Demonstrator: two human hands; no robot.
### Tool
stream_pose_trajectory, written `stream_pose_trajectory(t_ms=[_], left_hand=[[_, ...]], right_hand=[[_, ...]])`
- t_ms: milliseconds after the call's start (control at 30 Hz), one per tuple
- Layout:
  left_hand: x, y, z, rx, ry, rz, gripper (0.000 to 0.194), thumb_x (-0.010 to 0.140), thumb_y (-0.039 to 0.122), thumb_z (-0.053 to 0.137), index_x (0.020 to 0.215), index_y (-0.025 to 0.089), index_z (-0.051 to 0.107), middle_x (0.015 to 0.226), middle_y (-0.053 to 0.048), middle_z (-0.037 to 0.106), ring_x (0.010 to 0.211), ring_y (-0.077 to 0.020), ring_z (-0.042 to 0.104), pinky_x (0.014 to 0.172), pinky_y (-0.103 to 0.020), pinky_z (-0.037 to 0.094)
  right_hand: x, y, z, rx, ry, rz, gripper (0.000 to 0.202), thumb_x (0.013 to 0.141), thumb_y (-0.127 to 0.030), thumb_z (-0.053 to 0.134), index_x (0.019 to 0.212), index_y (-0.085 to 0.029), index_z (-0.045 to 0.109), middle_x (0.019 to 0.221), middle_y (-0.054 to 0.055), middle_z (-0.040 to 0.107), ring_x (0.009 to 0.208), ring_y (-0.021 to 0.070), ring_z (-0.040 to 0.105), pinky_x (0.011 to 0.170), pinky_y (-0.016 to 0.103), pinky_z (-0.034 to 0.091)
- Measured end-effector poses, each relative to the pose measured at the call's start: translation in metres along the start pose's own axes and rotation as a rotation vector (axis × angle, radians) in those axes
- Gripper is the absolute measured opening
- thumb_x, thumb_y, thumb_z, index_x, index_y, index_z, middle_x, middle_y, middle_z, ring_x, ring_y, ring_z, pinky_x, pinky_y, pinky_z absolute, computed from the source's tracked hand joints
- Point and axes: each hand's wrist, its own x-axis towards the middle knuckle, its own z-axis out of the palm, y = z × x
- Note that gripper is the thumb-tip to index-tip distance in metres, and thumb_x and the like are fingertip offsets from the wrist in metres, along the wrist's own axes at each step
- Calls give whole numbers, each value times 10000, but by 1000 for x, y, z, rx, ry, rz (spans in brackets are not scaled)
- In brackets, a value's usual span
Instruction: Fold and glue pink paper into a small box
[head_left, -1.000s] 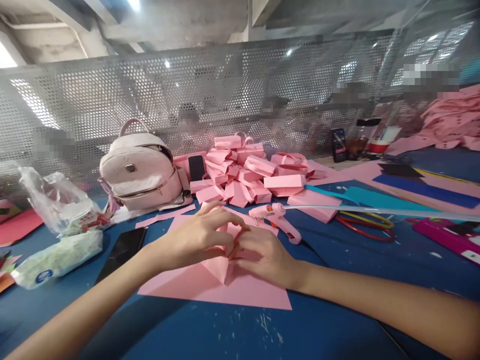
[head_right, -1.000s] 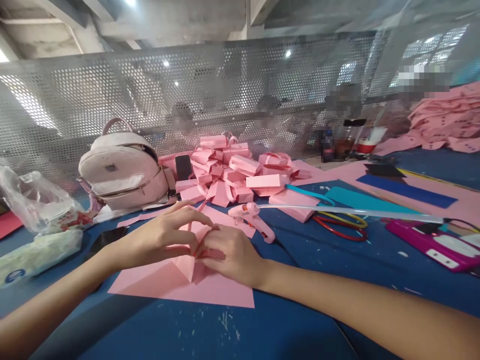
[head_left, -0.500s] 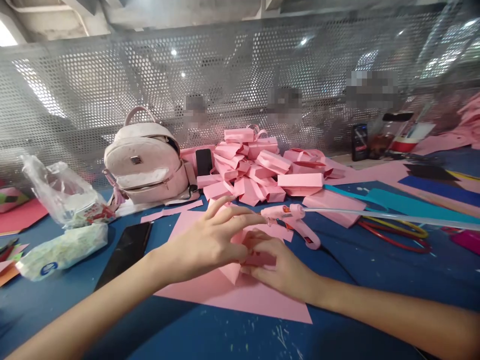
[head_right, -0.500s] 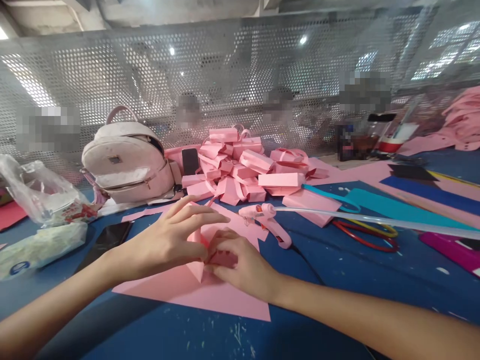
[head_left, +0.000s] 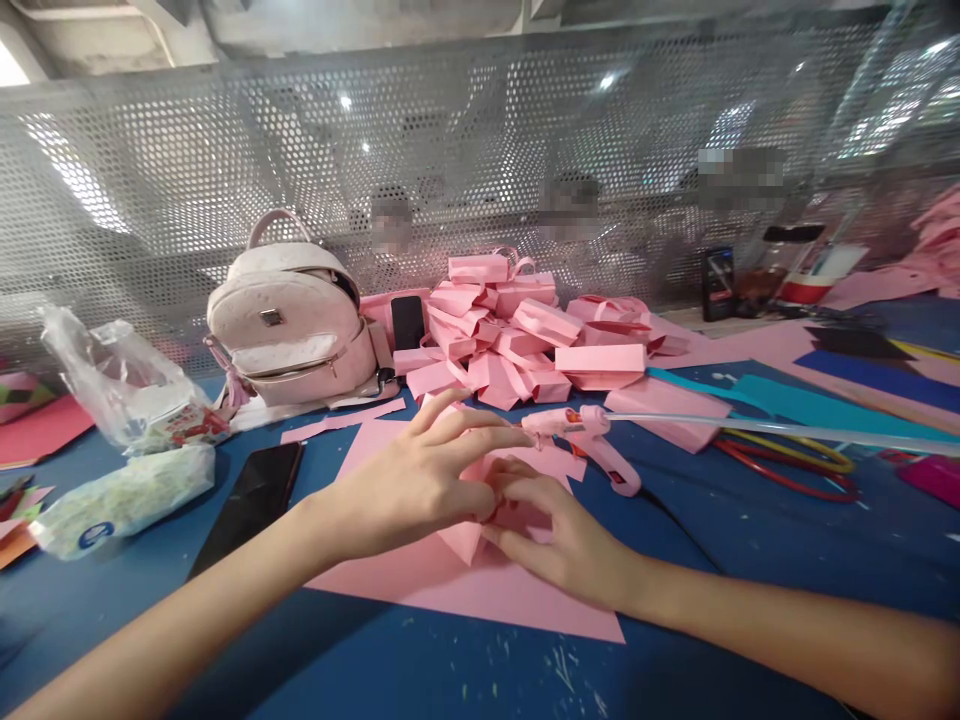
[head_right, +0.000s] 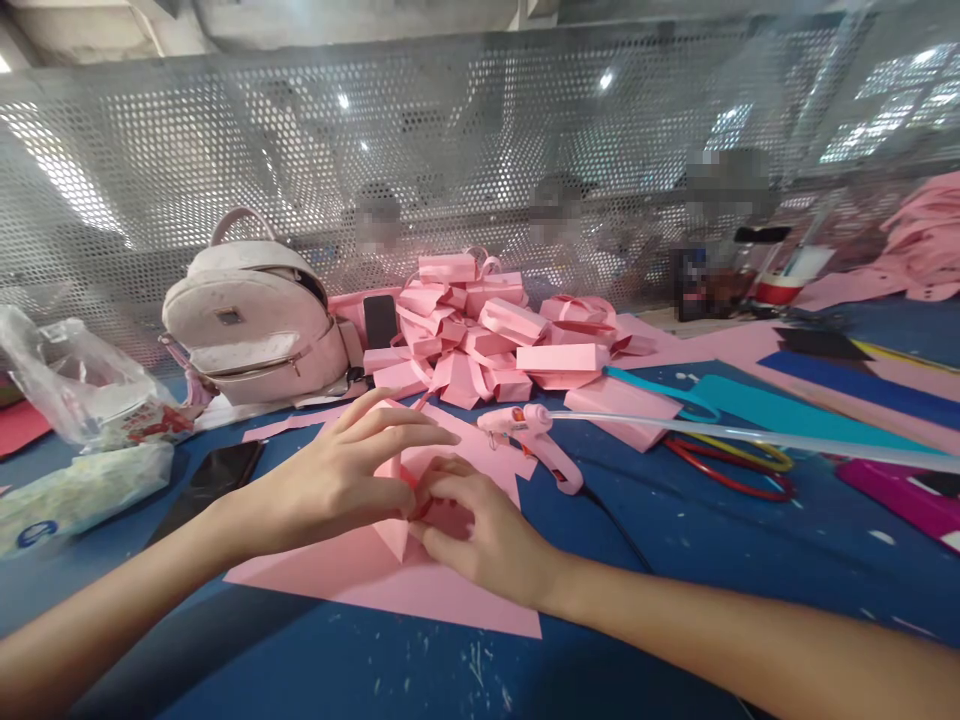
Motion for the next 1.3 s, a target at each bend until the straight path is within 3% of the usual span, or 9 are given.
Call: stream_pose_trajectory(t_ms=[600,867,967,1067,1167,1233,1300], left_hand=[[2,1,-2,-2,8,31,253,996,195,558,835,174,752,1368,-141,613,1289,-318,502,1090,-558,380],[0,3,-1,20,15,-11,236,1016,205,516,894,179,716,1385,-127,597,1275,-295,507,1100,-550,376],[0,6,1,37,12,-65,204,1014,173,509,1155,185,657,1452,-147,524,1307,-293,472,1132,-557,340],[-1,4,2,-10,29,-170,466,962,185,613,1407,179,474,1534,-196,399,1392,-334,377,1132,-556,351],[-7,-12,3,-202,126,-327,726,934,274,669,1533,194,269,1577,-208,300,1473,-334,269,1166,-532,329],[-16,-30,6,-355,233,-416,680,964,305,621,1536,227,261,1588,-168,302,1486,-287,265,1209,-501,269],[-27,-52,10,-572,252,-554,551,983,288,575,1487,233,358,1546,-141,394,1448,-256,352,1202,-472,285]], right_hand=[[1,-7,1,141,-34,109,81,826,-136,608,805,-208,577,866,7,562,852,187,567,754,316,471],[0,-5,2,132,-19,114,52,868,-163,599,857,-212,583,919,16,571,921,199,573,798,325,480],[0,-1,2,121,6,117,40,900,-219,609,866,-215,587,908,14,577,879,191,575,785,321,483],[2,2,-1,85,16,108,80,909,-239,612,837,-218,583,864,6,578,827,181,562,770,314,468],[5,3,-5,39,-5,95,57,918,-219,581,862,-220,590,878,9,578,835,180,561,781,309,455],[6,3,-8,28,-24,94,67,934,-219,545,878,-221,581,883,9,575,826,175,560,781,306,449],[7,3,-10,32,-26,101,76,939,-224,516,877,-223,560,885,8,566,820,173,554,771,301,445]])
